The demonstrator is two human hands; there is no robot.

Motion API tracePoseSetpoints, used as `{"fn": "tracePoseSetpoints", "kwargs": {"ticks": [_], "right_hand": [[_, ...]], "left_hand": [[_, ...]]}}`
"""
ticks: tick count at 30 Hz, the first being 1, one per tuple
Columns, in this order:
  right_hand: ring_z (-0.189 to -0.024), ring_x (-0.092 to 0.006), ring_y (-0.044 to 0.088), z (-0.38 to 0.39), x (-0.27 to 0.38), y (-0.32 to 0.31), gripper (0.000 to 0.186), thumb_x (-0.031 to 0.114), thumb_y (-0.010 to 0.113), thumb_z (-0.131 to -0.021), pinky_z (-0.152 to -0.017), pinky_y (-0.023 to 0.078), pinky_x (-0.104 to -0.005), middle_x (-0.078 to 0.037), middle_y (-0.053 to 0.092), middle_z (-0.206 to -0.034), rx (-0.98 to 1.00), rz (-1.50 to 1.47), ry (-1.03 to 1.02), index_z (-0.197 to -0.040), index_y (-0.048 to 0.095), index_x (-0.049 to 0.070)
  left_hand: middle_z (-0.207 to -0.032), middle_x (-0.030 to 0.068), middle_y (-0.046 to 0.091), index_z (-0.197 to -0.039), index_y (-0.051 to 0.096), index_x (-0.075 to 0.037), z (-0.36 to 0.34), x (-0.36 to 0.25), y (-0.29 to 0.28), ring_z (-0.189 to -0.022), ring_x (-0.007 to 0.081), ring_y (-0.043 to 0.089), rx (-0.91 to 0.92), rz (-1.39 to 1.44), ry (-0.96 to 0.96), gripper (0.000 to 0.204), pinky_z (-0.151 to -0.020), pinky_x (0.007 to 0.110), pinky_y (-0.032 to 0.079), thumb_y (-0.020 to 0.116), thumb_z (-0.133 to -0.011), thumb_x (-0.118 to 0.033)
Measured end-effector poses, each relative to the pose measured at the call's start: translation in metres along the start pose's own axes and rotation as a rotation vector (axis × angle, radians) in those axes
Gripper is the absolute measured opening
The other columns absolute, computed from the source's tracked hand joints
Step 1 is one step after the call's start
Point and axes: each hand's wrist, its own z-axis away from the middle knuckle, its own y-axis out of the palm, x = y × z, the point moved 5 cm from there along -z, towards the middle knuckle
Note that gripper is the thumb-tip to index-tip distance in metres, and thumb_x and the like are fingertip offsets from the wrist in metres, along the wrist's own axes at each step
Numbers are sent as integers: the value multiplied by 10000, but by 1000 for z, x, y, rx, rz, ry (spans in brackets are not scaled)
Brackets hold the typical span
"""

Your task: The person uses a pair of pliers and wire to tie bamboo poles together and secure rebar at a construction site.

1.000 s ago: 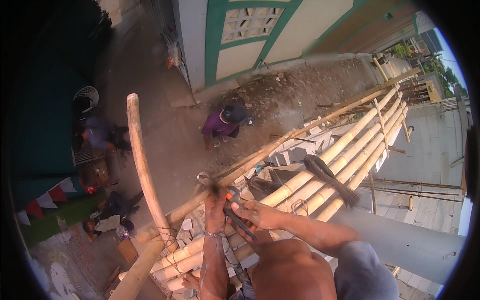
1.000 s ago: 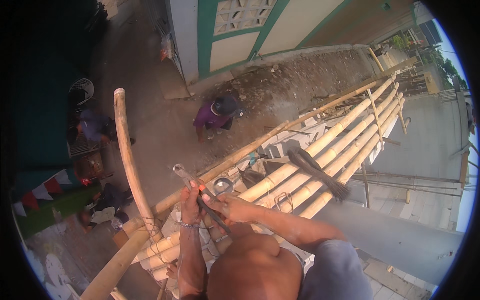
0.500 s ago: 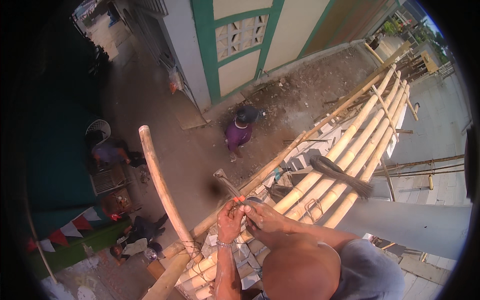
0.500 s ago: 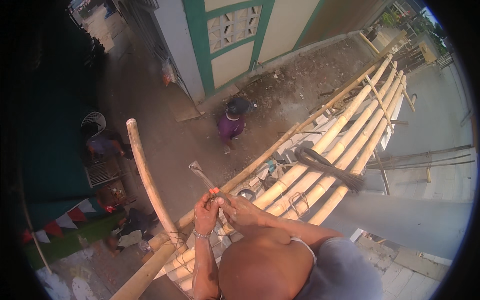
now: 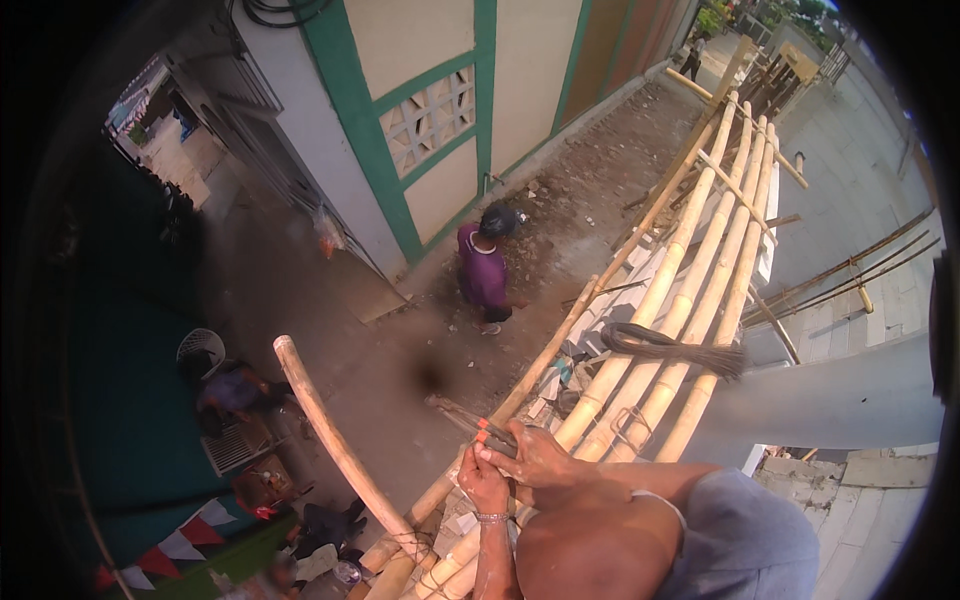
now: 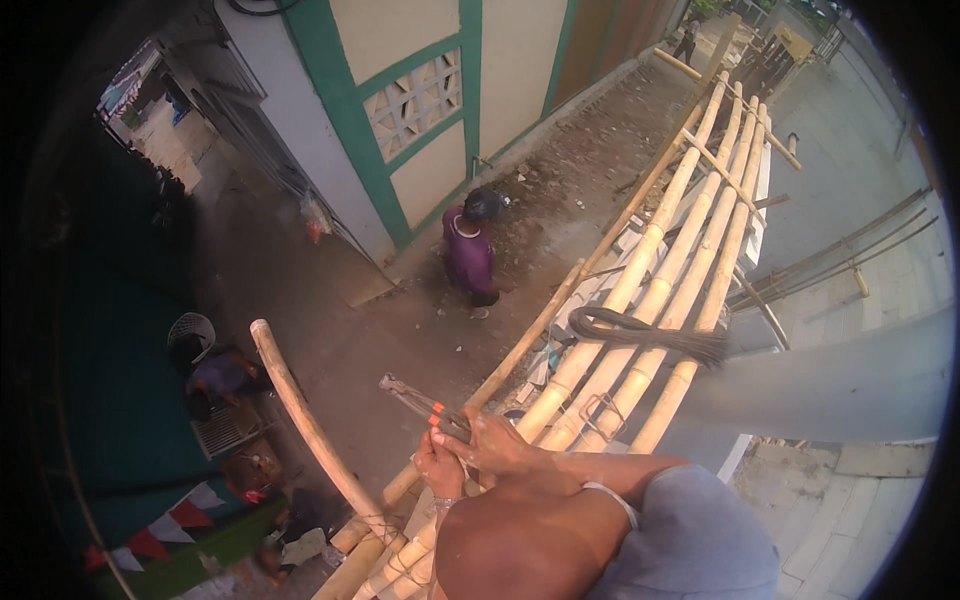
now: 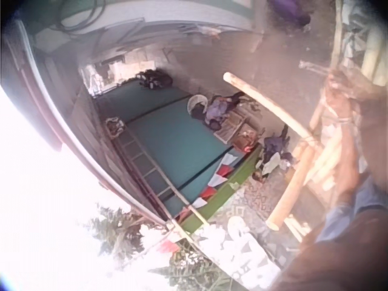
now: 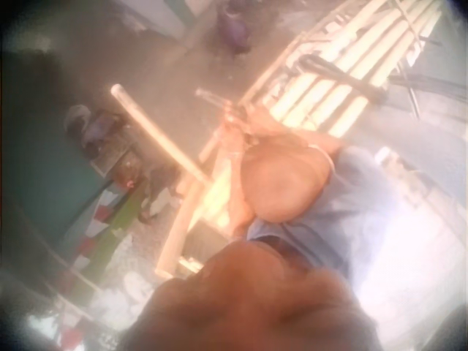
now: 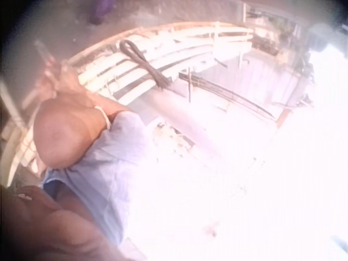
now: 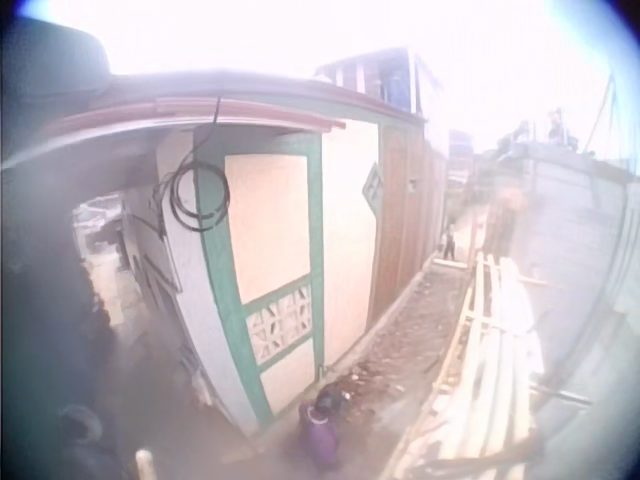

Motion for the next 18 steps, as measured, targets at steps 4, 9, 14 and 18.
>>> {"fn": "tracePoseSetpoints", "kwargs": {"ticks": [4, 9, 14, 18], "right_hand": [[-780, -307, 668, 4, 16, -1, 592, 296, 734, -943, -659, 526, -400, -168, 652, -834, 39, -197, -210, -1344, 476, -54], [-674, -308, 647, 12, 32, -24, 634, 437, 659, -981, -646, 518, -428, -170, 645, -725, -16, -95, -117, -1319, 494, -74], [-684, -338, 645, 6, -16, -95, 543, 435, 657, -981, -662, 511, -442, -183, 648, -755, -459, 15, 311, -1171, 501, -49], [-738, -370, 667, 20, -51, -183, 529, 462, 669, -968, -696, 520, -457, -205, 664, -784, -746, 216, 416, -1083, 514, -31]], "left_hand": [[-732, 54, 606, -902, 658, 10, -19, 10, -23, -657, 139, 519, -169, 10, -8, 306, -600, 332, 418, 529, -1062, -216], [-674, 2, 524, -860, 641, -10, -37, 46, -52, -591, 93, 441, -373, 99, -42, 342, -542, 278, 356, 520, -1077, -246], [-654, -17, 474, -909, 607, -36, -45, 88, -96, -509, 55, 385, -419, 367, -367, 323, -444, 224, 293, 499, -1091, -281], [-648, -49, 441, -966, 580, -66, -40, 61, -91, -459, 22, 342, -263, 560, -361, 305, -379, 203, 247, 489, -1100, -324]]}}
